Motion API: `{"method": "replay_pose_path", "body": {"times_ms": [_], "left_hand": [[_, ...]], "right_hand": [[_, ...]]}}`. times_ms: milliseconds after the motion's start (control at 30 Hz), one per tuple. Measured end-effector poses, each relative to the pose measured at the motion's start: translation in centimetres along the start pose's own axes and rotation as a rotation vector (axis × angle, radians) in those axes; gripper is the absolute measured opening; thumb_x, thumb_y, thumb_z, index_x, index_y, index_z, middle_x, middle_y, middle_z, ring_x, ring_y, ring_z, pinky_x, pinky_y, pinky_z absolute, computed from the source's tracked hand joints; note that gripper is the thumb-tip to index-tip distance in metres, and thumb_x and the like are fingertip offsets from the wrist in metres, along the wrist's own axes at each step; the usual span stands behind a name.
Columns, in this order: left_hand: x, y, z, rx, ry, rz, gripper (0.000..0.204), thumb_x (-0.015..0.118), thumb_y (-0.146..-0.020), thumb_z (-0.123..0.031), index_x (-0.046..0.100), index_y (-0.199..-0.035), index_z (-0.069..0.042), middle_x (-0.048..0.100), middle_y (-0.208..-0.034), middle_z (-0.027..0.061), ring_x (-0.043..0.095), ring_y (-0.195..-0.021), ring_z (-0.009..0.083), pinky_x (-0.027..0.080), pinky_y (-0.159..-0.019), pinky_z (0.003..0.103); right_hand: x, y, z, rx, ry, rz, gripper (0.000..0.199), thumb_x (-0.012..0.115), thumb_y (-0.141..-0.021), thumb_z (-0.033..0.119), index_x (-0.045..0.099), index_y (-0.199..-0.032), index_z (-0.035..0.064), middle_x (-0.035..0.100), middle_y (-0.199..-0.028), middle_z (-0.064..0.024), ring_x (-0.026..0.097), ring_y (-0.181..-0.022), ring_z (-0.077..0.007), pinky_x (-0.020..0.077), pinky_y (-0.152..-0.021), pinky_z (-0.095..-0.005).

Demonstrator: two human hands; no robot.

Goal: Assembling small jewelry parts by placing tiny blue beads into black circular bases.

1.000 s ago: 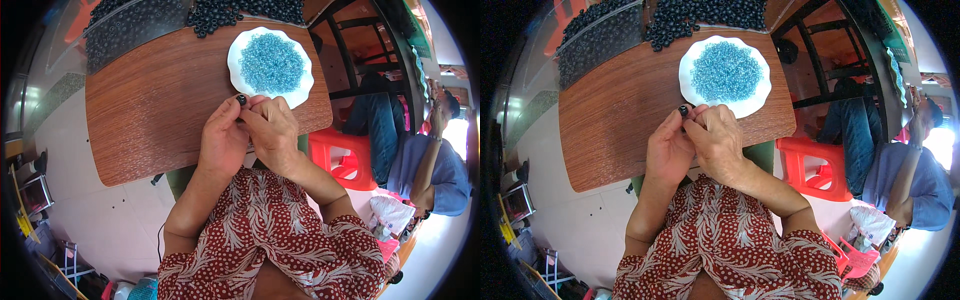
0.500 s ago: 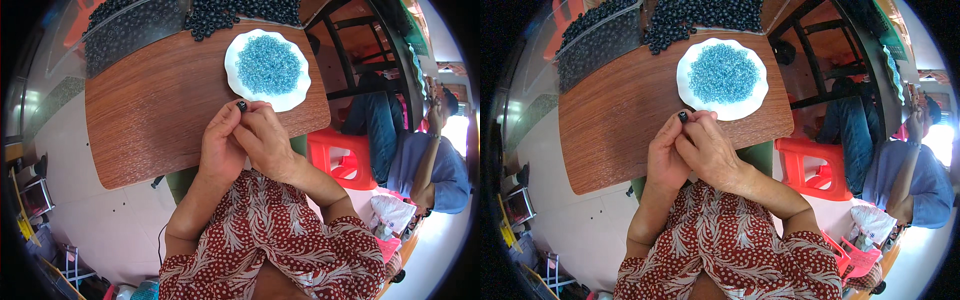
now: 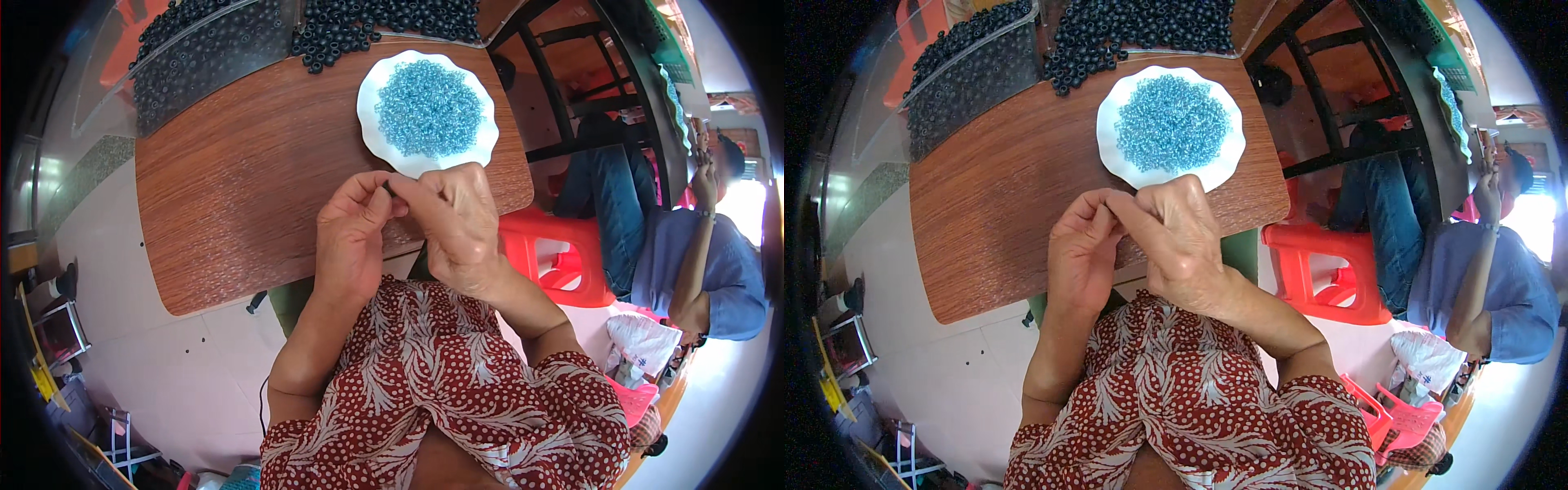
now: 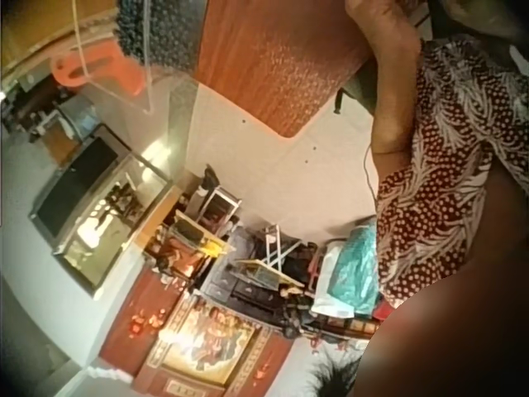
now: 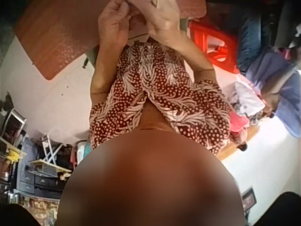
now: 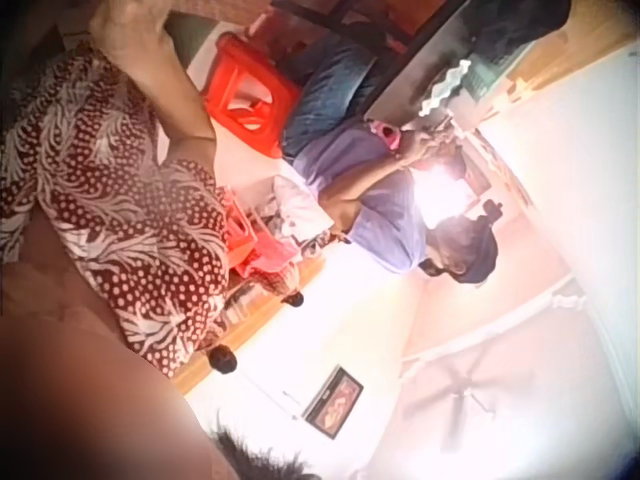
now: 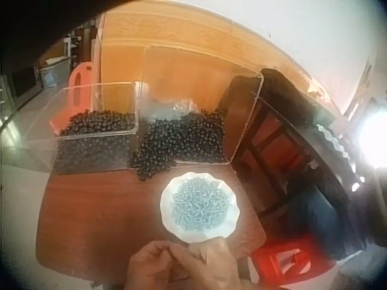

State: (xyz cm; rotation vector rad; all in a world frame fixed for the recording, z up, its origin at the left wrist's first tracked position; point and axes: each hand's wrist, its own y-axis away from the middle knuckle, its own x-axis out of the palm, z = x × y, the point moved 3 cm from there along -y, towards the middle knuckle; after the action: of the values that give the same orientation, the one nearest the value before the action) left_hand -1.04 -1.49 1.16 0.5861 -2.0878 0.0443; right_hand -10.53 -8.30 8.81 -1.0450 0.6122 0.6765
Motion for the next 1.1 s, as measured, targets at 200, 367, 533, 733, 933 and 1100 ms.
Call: {"method": "replay_pose_path", "body": {"times_ms": [200, 367, 533, 733, 933, 1100], "left_hand": [[0.1, 0.2, -0.1, -0.033, 0.046, 0.007, 0.021, 0.054, -0.089, -0.012, 0.053, -0.105, 0.002, 0.059, -0.098, 0.0079, 0.055, -0.091, 0.0162, 0.041, -0.086, 0.03], [0.2, 0.0, 0.0, -0.035, 0.059, 0.04, 0.021, 0.054, -0.089, -0.013, 0.053, -0.105, 0.001, 0.059, -0.098, 0.0086, 0.055, -0.091, 0.0166, 0.043, -0.083, 0.029], [0.4, 0.0, -0.1, -0.059, 0.119, 0.008, 0.018, 0.055, -0.088, -0.008, 0.054, -0.102, 0.003, 0.06, -0.087, 0.0085, 0.054, -0.074, 0.0149, 0.044, -0.07, 0.026], [0.2, -0.2, 0.0, -0.097, 0.049, 0.043, 0.019, 0.053, -0.089, -0.012, 0.053, -0.102, 0.002, 0.058, -0.09, 0.0103, 0.054, -0.077, 0.0174, 0.045, -0.07, 0.03], [-0.3, 0.0, 0.3, -0.121, 0.052, 0.002, 0.018, 0.053, -0.089, -0.011, 0.054, -0.103, 0.001, 0.058, -0.087, 0.0099, 0.054, -0.075, 0.0164, 0.044, -0.069, 0.029], [-0.3, 0.0, 0.2, -0.117, 0.096, -0.017, 0.016, 0.057, -0.087, -0.009, 0.057, -0.099, 0.002, 0.061, -0.086, 0.0085, 0.056, -0.073, 0.0132, 0.045, -0.067, 0.024]], "right_hand": [[0.4, 0.3, 0.3, -0.057, 0.03, 0.036, 0.045, 0.059, -0.055, -0.003, 0.064, -0.1, -0.0025, 0.05, -0.077, -0.0055, 0.045, -0.071, -0.0224, 0.036, -0.061, -0.0325], [0.4, 0.5, -0.3, 0.024, -0.049, 0.063, 0.038, 0.06, -0.064, -0.004, 0.066, -0.101, 0.0022, 0.056, -0.078, -0.0044, 0.046, -0.071, -0.0184, 0.0381, -0.062, -0.0282], [-0.5, 0.3, -1.0, 0.276, -0.365, 0.12, 0.024, 0.058, -0.077, 0.0, 0.065, -0.1, 0.0024, 0.059, -0.086, -0.0063, 0.052, -0.079, -0.0163, 0.0413, -0.071, -0.0265], [0.0, 1.2, -2.8, 0.732, -1.012, 0.014, 0.019, 0.059, -0.084, 0.006, 0.062, -0.102, -0.0016, 0.06, -0.093, -0.0064, 0.055, -0.086, -0.0132, 0.0424, -0.079, -0.0247], [0.7, 0.7, -2.8, 0.867, -1.213, -0.008, 0.019, 0.06, -0.084, 0.008, 0.06, -0.1, -0.003, 0.06, -0.091, -0.0059, 0.054, -0.081, -0.0094, 0.0431, -0.073, -0.0225], [1.3, 1.5, -3.8, 0.891, -1.347, 0.056, 0.024, 0.06, -0.084, 0.011, 0.059, -0.102, -0.0055, 0.06, -0.09, -0.0075, 0.053, -0.078, -0.0102, 0.0434, -0.071, -0.0222]]}}
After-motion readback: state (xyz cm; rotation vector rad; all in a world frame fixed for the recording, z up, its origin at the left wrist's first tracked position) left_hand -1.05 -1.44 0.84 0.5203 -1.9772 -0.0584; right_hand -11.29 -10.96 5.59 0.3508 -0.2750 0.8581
